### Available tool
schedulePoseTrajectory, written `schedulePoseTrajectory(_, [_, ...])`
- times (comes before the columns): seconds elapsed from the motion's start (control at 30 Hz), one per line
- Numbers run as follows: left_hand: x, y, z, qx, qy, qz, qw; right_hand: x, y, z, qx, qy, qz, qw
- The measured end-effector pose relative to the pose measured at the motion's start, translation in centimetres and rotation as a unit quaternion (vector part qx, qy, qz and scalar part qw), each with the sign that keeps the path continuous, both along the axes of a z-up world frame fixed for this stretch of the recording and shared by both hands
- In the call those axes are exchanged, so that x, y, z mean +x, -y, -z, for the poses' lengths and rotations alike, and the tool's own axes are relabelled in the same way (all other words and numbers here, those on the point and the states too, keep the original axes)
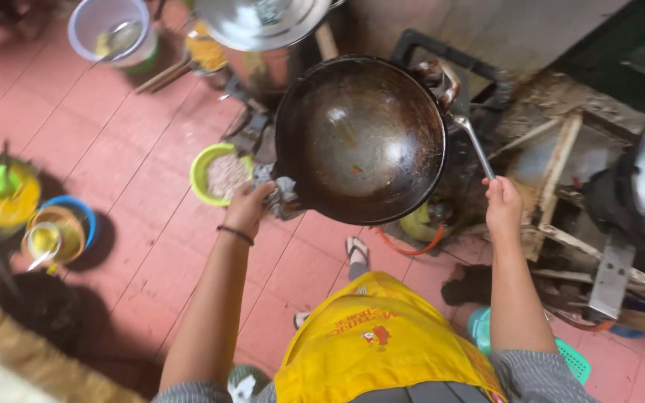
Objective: Transferring stir-fried food from a wok to a container and then packing it into a plastic bag.
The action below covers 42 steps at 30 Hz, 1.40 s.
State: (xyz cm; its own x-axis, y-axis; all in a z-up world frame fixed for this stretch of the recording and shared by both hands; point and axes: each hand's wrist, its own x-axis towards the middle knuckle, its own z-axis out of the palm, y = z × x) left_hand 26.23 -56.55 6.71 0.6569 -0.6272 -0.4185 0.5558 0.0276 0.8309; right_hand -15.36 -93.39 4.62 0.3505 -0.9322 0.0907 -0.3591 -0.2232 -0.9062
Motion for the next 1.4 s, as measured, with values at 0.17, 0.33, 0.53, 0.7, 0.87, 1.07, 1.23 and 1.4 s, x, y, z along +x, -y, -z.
schedulePoseTrajectory(0.17, [3.2,20.4,5.6,0.053,-0.022,0.144,0.988,-5.7,11.3,3.3,-0.061,-0.091,0.070,0.991])
schedulePoseTrajectory(0.33, [4.4,34.6,10.4,0.036,-0.059,0.201,0.977,-7.0,19.6,5.8,-0.120,-0.164,0.093,0.975])
schedulePoseTrajectory(0.53, [4.9,41.6,17.2,0.154,-0.032,0.196,0.968,-6.0,23.4,8.0,-0.147,-0.286,0.146,0.936])
schedulePoseTrajectory(0.7, [3.8,42.1,19.4,0.078,0.013,0.121,0.989,-4.7,20.0,7.2,-0.164,-0.181,0.217,0.945])
schedulePoseTrajectory(0.87, [2.5,39.5,23.1,0.126,0.239,-0.008,0.963,-2.1,15.5,6.8,-0.017,0.057,0.140,0.988])
schedulePoseTrajectory(1.07, [-4.7,19.1,22.2,0.191,0.311,-0.108,0.925,10.3,8.6,1.4,0.255,0.231,-0.099,0.934])
schedulePoseTrajectory(1.23, [-14.8,-5.5,23.0,0.297,0.180,-0.155,0.925,22.2,1.1,0.9,0.328,0.214,-0.315,0.865])
schedulePoseTrajectory(1.4, [-23.9,-25.8,24.5,0.343,-0.008,-0.402,0.849,33.6,-12.7,0.0,0.419,0.091,-0.518,0.740])
